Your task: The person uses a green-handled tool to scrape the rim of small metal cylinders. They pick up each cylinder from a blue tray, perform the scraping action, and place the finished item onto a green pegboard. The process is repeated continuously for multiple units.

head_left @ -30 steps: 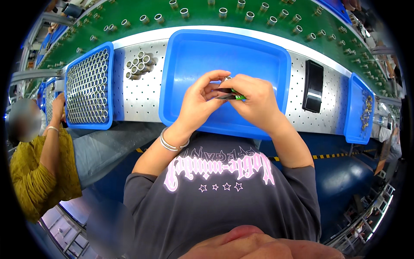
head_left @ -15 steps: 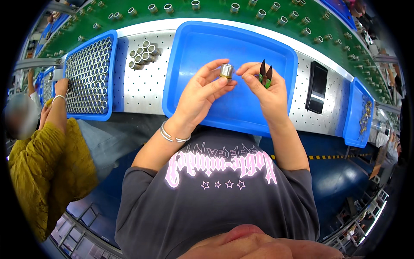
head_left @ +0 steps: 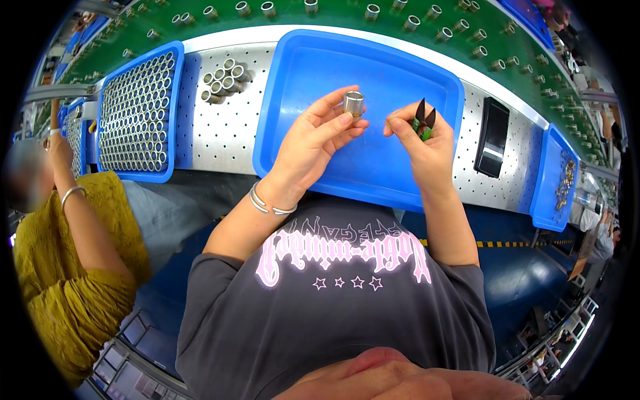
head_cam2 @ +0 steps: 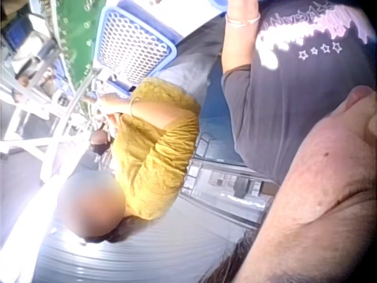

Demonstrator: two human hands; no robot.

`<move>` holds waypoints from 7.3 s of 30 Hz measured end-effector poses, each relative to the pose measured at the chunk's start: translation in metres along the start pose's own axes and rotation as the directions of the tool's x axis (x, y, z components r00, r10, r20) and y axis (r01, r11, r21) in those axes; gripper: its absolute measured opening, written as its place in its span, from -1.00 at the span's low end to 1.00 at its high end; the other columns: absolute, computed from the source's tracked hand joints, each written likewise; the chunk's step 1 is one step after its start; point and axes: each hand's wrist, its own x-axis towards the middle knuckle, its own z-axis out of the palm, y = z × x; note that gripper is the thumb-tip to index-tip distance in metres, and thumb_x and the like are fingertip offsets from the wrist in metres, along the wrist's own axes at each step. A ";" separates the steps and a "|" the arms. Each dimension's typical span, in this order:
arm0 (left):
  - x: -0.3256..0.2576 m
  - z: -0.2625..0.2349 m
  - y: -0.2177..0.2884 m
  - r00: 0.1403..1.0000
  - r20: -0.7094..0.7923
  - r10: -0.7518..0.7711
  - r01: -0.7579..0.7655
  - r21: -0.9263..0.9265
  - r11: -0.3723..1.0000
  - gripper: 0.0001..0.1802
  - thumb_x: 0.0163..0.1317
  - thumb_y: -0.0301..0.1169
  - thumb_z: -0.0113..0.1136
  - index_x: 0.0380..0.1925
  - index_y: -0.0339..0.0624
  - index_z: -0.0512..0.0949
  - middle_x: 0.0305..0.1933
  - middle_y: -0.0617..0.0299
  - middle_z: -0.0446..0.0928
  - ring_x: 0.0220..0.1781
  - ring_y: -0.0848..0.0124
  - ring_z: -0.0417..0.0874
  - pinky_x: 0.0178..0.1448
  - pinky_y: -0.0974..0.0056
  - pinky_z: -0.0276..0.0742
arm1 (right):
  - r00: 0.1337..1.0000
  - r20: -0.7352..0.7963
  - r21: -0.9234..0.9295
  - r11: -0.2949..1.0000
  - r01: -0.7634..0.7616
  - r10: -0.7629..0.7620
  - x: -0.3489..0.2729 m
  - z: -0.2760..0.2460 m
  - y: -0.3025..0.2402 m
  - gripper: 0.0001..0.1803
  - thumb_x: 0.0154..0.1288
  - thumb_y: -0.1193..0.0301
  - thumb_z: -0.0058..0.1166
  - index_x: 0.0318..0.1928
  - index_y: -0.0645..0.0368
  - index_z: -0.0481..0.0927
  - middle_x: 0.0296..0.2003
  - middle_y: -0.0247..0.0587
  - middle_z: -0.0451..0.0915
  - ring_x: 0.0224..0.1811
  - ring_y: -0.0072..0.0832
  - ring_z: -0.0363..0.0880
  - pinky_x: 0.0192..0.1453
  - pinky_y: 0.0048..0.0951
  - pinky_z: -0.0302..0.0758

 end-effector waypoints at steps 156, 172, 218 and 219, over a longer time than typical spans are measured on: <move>0.001 0.009 -0.003 0.997 0.013 0.074 -0.075 0.248 0.966 -0.52 0.22 -0.54 0.07 0.16 -0.35 0.30 -0.08 0.06 0.53 -0.14 0.40 0.61 -0.02 0.38 0.52 | 0.941 0.090 -0.448 0.831 0.330 -0.326 0.014 0.007 0.007 -0.80 -0.01 0.67 0.12 -0.32 0.21 0.52 -0.29 -0.20 0.62 -0.31 -0.39 0.60 -0.27 -0.52 0.50; -0.001 0.014 -0.002 0.987 0.051 0.153 -0.161 0.348 0.923 -0.54 0.29 -0.47 -0.02 0.19 -0.35 0.28 -0.06 0.08 0.53 -0.10 0.40 0.61 0.00 0.37 0.52 | 0.925 -0.037 -0.463 0.826 0.320 -0.379 0.014 0.001 0.005 -0.78 -0.04 0.65 0.19 -0.30 0.25 0.55 -0.33 -0.18 0.60 -0.31 -0.42 0.59 -0.25 -0.55 0.51; -0.001 0.017 -0.003 0.978 -0.014 0.210 -0.202 0.219 0.955 -0.50 0.18 -0.52 0.16 0.14 -0.24 0.30 -0.01 0.04 0.52 -0.01 0.38 0.55 0.14 0.34 0.42 | 0.962 0.057 -0.526 0.811 0.256 -0.267 0.007 0.004 0.002 -0.87 0.07 0.44 0.23 -0.34 0.18 0.65 -0.51 -0.23 0.61 -0.55 -0.50 0.54 -0.51 -0.58 0.39; -0.001 0.017 -0.003 0.977 -0.011 0.213 -0.206 0.220 0.953 -0.49 0.18 -0.53 0.16 0.14 -0.24 0.30 -0.01 0.05 0.52 -0.01 0.38 0.55 0.14 0.34 0.42 | 0.963 0.061 -0.528 0.810 0.254 -0.263 0.007 0.004 0.002 -0.87 0.06 0.44 0.23 -0.34 0.18 0.65 -0.51 -0.23 0.60 -0.55 -0.50 0.53 -0.51 -0.58 0.38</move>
